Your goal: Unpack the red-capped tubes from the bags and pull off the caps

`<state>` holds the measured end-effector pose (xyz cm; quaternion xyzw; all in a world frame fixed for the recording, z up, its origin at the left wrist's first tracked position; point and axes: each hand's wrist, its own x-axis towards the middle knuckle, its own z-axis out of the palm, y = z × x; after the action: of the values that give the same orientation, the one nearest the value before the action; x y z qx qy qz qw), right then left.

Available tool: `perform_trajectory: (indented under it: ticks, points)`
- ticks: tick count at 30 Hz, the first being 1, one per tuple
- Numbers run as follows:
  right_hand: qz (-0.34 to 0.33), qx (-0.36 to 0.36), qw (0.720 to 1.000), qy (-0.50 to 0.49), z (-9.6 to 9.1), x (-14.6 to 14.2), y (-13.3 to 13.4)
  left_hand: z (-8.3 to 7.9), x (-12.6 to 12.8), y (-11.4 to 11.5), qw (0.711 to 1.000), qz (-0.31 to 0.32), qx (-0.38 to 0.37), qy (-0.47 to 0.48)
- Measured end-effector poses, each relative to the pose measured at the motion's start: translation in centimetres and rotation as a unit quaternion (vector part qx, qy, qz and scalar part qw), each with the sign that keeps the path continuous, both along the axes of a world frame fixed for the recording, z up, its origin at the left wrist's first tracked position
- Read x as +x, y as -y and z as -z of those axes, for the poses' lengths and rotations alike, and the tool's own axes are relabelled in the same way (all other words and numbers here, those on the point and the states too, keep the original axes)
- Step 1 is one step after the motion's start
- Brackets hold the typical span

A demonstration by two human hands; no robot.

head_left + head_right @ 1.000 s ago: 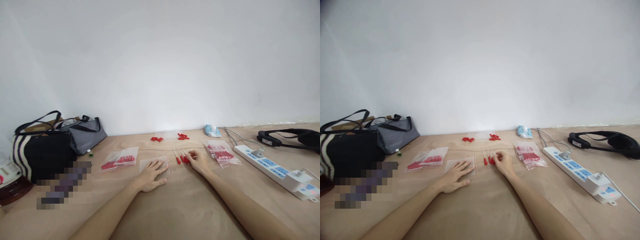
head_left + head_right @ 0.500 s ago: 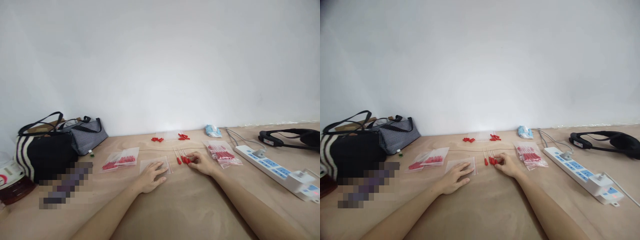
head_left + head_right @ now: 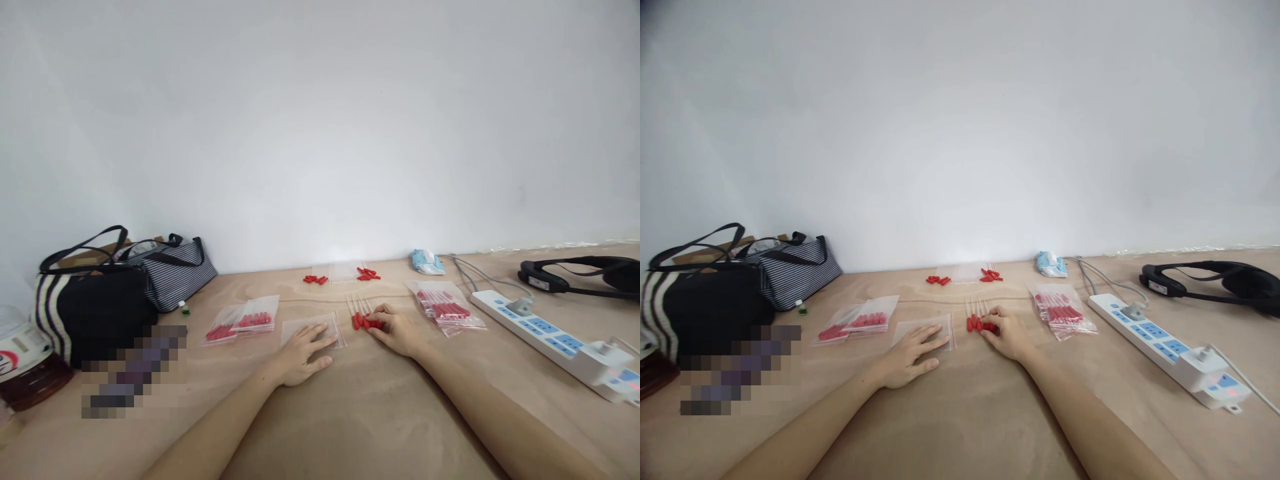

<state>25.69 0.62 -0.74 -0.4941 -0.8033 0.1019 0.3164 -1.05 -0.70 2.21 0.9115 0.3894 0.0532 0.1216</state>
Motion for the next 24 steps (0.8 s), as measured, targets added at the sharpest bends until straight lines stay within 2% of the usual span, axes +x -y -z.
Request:
perform_trajectory:
  ticks: [6,9,11,14,17,24]
  points:
    - [0.032,0.053,0.997,0.051,-0.5,-0.4,0.9,-0.8,0.0,-0.1,0.999,0.026,-0.003,-0.042]
    - [0.055,0.11,0.991,0.047,-0.5,-0.6,1.1,-0.5,-0.1,0.0,0.998,0.022,0.048,-0.027]
    - [0.055,0.153,0.986,0.035,-0.3,-0.9,1.2,0.0,-0.2,0.0,0.996,-0.009,0.087,-0.004]
    - [0.01,0.196,0.98,0.035,0.2,-1.5,1.3,0.8,-0.3,0.0,0.994,-0.063,0.09,0.003]
    - [-0.049,0.208,0.975,0.062,0.5,-2.2,1.7,1.2,-0.4,-0.2,0.994,-0.083,0.071,-0.022]
    - [-0.096,0.201,0.971,0.088,0.5,-2.8,2.0,0.5,0.6,0.0,0.976,-0.134,0.159,-0.07]
